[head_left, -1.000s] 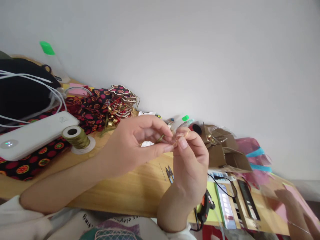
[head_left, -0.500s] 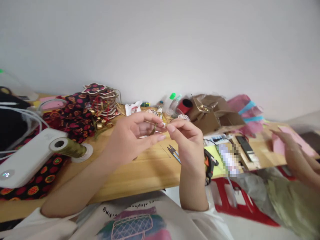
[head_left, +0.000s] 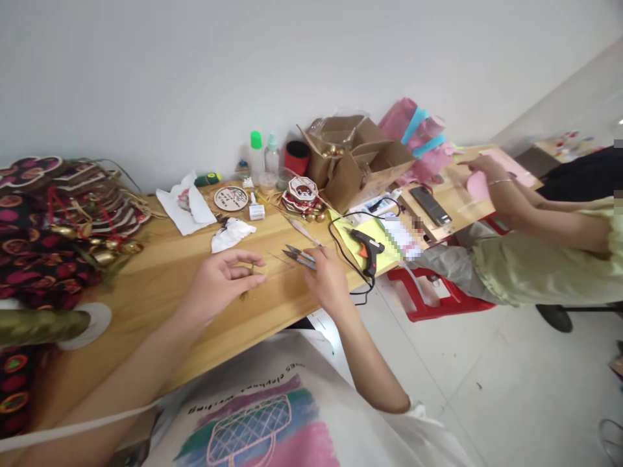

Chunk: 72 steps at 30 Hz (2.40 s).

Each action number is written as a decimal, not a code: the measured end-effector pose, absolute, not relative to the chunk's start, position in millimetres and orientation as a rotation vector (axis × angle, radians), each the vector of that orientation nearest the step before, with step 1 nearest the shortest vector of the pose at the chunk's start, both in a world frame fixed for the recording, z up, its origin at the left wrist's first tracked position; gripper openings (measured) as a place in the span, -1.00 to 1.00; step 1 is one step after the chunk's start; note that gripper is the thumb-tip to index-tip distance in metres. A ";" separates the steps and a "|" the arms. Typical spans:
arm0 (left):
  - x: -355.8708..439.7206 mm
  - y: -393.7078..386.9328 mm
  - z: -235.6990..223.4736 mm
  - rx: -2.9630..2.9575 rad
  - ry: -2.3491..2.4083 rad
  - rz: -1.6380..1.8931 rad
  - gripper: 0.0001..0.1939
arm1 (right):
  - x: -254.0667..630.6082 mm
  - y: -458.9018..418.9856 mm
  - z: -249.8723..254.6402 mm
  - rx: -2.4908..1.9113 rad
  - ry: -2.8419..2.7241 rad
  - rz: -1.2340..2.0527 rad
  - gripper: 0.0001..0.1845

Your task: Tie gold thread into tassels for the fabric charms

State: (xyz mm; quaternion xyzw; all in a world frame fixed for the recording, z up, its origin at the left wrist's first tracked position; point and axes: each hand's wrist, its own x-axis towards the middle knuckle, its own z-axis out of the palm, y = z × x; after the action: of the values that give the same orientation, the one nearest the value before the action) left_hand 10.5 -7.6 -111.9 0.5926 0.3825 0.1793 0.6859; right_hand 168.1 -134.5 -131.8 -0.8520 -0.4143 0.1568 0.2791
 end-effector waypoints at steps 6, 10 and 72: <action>-8.7 -11.4 -113.0 1.336 0.979 0.425 -0.55 | 172.7 -123.0 -132.2 -2.513 -1.427 0.503 -0.58; -18.2 -17.7 -115.6 1.316 0.991 0.443 -0.57 | 175.1 -113.1 -135.2 -2.650 -1.452 0.476 -0.71; 14.8 -55.2 -98.3 1.066 0.692 0.456 -0.53 | 132.3 -200.0 -117.1 -0.941 -0.131 1.576 -0.69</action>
State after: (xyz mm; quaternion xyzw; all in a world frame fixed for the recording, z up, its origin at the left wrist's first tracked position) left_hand 14.8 -55.2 -98.3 0.4935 0.3202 0.2109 0.7807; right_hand 132.3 -200.0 -117.1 -0.4070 -0.0567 0.6814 0.6057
